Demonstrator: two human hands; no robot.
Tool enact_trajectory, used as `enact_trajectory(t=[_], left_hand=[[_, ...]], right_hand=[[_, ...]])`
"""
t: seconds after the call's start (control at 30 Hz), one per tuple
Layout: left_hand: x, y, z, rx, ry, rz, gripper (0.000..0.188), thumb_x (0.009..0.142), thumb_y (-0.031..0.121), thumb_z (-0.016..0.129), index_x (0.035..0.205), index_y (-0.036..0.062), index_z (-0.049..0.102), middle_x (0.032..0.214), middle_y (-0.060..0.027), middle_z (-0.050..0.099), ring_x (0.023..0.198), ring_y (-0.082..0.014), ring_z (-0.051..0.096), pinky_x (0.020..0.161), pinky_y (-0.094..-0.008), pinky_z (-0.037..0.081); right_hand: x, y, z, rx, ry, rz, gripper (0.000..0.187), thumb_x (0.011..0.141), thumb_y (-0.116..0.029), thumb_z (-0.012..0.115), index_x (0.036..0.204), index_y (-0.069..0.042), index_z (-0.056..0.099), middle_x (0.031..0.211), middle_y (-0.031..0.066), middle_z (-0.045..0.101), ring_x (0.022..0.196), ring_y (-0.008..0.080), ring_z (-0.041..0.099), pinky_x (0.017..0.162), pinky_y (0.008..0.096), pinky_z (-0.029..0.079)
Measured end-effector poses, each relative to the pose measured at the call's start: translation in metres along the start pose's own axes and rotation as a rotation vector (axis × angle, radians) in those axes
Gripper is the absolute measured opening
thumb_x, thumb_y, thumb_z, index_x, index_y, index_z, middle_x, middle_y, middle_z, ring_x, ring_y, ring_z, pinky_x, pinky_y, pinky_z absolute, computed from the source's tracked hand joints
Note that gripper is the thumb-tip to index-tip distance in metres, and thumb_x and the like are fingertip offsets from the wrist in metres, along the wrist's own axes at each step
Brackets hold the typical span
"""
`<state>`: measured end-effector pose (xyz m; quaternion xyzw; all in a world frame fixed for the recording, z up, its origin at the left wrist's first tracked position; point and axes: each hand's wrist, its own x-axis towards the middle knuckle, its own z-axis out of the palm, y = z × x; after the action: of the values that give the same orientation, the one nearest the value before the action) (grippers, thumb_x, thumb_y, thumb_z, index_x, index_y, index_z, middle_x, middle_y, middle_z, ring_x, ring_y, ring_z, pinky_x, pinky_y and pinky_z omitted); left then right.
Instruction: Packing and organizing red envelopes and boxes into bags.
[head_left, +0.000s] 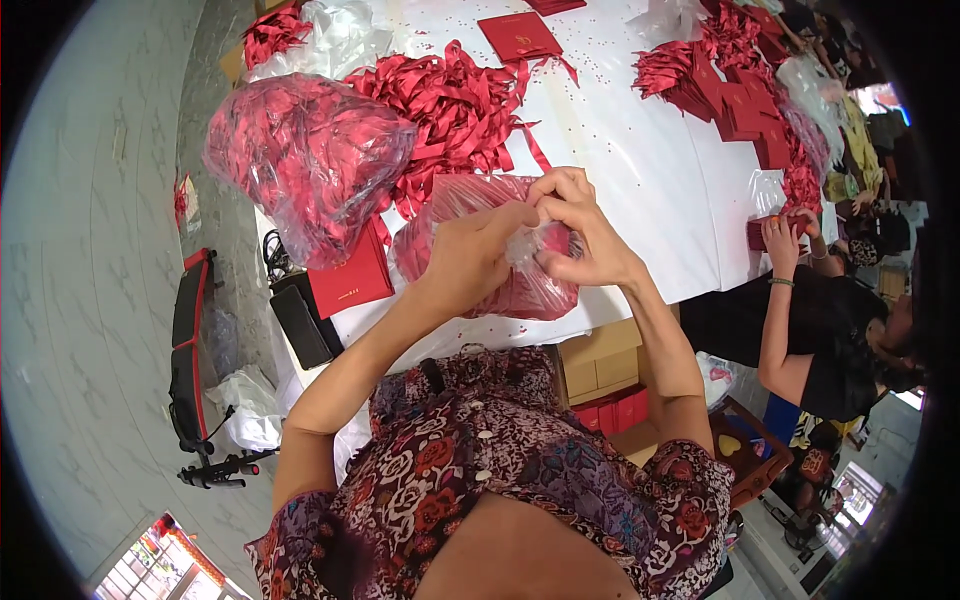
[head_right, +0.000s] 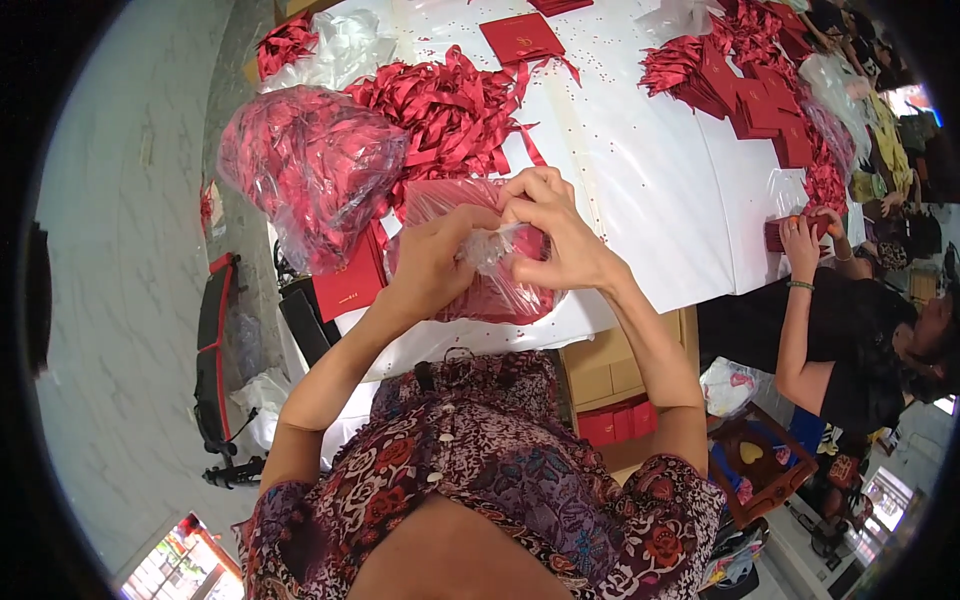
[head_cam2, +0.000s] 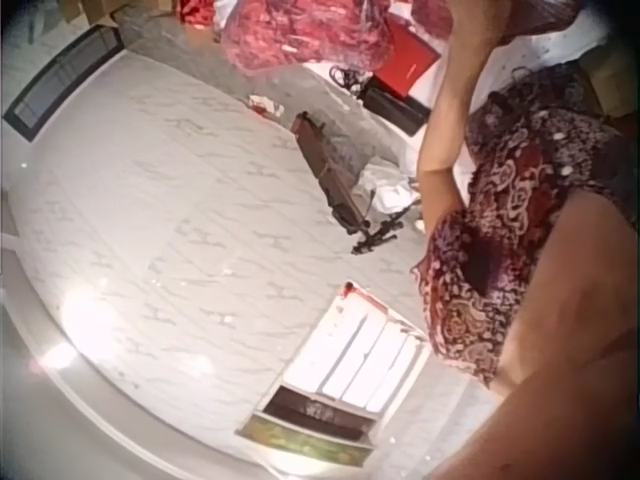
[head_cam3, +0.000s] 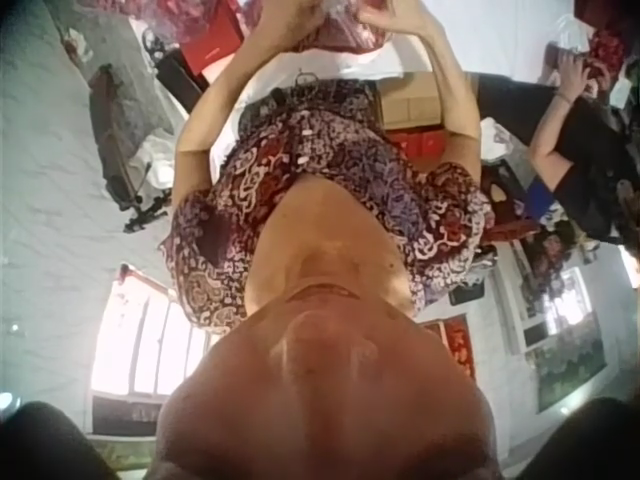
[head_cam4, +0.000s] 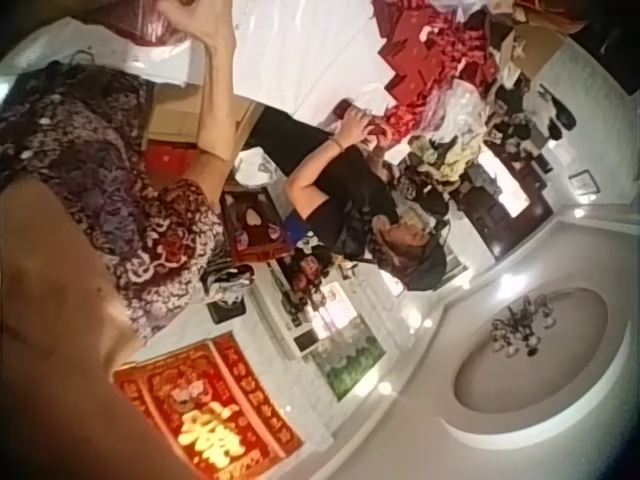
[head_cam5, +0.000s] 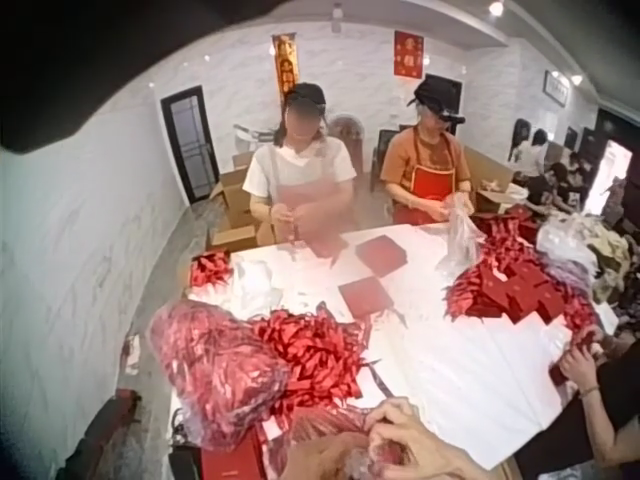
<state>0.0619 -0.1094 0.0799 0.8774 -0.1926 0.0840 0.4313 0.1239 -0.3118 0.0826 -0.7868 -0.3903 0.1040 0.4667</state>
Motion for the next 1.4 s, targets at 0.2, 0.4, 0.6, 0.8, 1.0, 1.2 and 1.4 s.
enact_trajectory(t=[0.2, 0.4, 0.6, 0.8, 1.0, 1.2, 1.4], left_hand=[[0.000, -0.001, 0.003, 0.029, 0.035, 0.025, 0.036, 0.074, -0.003, 0.065, 0.107, 0.0111, 0.062, 0.094, -0.0050, 0.069, 0.077, -0.0269, 0.069, 0.063, -0.0354, 0.053], [-0.002, 0.000, 0.000, 0.020, 0.047, 0.001, 0.034, 0.076, 0.000, 0.066, 0.108, 0.0120, 0.062, 0.095, -0.0044, 0.069, 0.074, -0.0252, 0.069, 0.060, -0.0349, 0.052], [-0.003, 0.000, 0.002, -0.024, 0.082, 0.027, 0.036, 0.074, -0.005, 0.058, 0.105, 0.0118, 0.062, 0.090, -0.0079, 0.068, 0.074, -0.0284, 0.068, 0.058, -0.0386, 0.051], [0.001, -0.004, 0.007, 0.003, 0.184, 0.277, 0.032, 0.075, -0.001, 0.061, 0.105, 0.0080, 0.065, 0.085, -0.0064, 0.066, 0.067, -0.0235, 0.066, 0.055, -0.0339, 0.051], [0.002, -0.008, 0.001, 0.066, 0.177, 0.380, 0.029, 0.075, 0.005, 0.064, 0.103, 0.0057, 0.065, 0.091, -0.0069, 0.067, 0.067, -0.0213, 0.067, 0.055, -0.0316, 0.052], [0.000, -0.003, 0.005, 0.097, 0.246, 0.291, 0.025, 0.074, 0.004, 0.066, 0.099, 0.0075, 0.066, 0.105, -0.0084, 0.065, 0.074, -0.0206, 0.068, 0.057, -0.0318, 0.053], [0.002, -0.006, -0.006, 0.155, 0.237, 0.315, 0.034, 0.063, -0.003, 0.071, 0.093, 0.0137, 0.071, 0.097, -0.0018, 0.066, 0.083, -0.0219, 0.061, 0.071, -0.0303, 0.052]], right_hand=[[0.001, 0.000, 0.014, -0.117, 0.154, 0.002, 0.020, 0.063, -0.011, 0.069, 0.077, -0.006, 0.056, 0.099, 0.0040, 0.056, 0.106, 0.0286, 0.047, 0.094, 0.0414, 0.036], [0.002, -0.016, 0.022, -0.302, 0.254, 0.068, 0.018, 0.066, -0.008, 0.069, 0.079, -0.003, 0.058, 0.092, 0.0084, 0.059, 0.095, 0.0304, 0.054, 0.082, 0.0405, 0.046], [-0.002, -0.020, 0.018, -0.245, 0.243, 0.050, 0.013, 0.076, -0.009, 0.066, 0.085, -0.003, 0.059, 0.099, 0.0093, 0.059, 0.101, 0.0302, 0.052, 0.089, 0.0415, 0.043], [-0.003, -0.010, -0.011, -0.103, -0.042, -0.026, 0.012, 0.090, -0.014, 0.058, 0.096, -0.005, 0.063, 0.106, 0.0087, 0.057, 0.107, 0.0278, 0.049, 0.098, 0.0407, 0.035], [0.024, -0.015, -0.022, 0.046, -0.106, 0.054, 0.021, 0.093, -0.014, 0.054, 0.108, -0.009, 0.067, 0.100, 0.0035, 0.063, 0.097, 0.0223, 0.055, 0.099, 0.0377, 0.033], [0.036, -0.004, -0.035, 0.007, -0.299, -0.034, 0.016, 0.088, -0.013, 0.060, 0.102, -0.008, 0.066, 0.099, 0.0032, 0.065, 0.101, 0.0222, 0.059, 0.100, 0.0358, 0.034], [0.033, -0.006, -0.033, -0.134, -0.123, -0.125, 0.006, 0.088, -0.013, 0.061, 0.090, -0.008, 0.062, 0.090, 0.0034, 0.061, 0.090, 0.0236, 0.056, 0.095, 0.0375, 0.036]])
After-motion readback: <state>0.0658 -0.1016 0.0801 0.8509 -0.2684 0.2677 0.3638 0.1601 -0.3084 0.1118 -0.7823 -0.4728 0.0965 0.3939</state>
